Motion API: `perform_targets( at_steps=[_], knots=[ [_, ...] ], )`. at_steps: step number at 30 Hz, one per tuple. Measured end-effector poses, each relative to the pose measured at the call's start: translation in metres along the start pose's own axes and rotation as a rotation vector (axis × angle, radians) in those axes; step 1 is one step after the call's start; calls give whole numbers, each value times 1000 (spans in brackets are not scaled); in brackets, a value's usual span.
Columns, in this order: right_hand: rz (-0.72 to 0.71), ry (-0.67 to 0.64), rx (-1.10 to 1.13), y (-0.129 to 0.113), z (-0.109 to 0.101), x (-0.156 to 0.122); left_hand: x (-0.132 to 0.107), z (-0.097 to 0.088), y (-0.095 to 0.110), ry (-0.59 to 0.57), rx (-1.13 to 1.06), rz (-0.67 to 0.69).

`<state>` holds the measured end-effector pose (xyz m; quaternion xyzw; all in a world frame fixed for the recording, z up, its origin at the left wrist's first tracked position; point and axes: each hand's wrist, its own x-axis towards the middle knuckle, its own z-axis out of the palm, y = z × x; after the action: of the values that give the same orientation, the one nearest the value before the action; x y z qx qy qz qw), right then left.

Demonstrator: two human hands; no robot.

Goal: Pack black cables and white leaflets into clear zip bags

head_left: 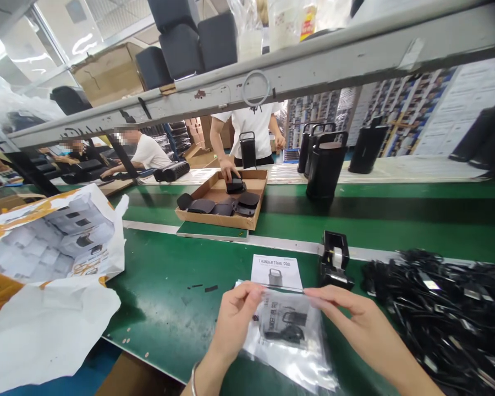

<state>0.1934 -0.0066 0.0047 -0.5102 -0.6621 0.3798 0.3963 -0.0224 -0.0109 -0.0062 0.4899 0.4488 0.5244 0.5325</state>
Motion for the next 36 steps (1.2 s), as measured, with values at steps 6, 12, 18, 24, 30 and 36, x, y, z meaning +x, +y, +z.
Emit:
perform_targets(
  at_steps=[6,12,18,24,30,36],
  knots=[
    [-172,-56,-35,11,-1,-7,4,7,12,-99,30,-76],
    [56,332,-216,29,-18,-4,6,15,-9,-115,234,-99],
    [418,360,-109,47,-30,19,3,15,-27,-57,95,-95],
    [456,355,202,39,-30,21,1,15,-34,-47,48,-128],
    [407,384,56,47,-14,2,1,15,-37,-44,48,-136],
    [390,415,-145,56,-8,-19,-3,18,-34,-53,14,-133]
  ],
)
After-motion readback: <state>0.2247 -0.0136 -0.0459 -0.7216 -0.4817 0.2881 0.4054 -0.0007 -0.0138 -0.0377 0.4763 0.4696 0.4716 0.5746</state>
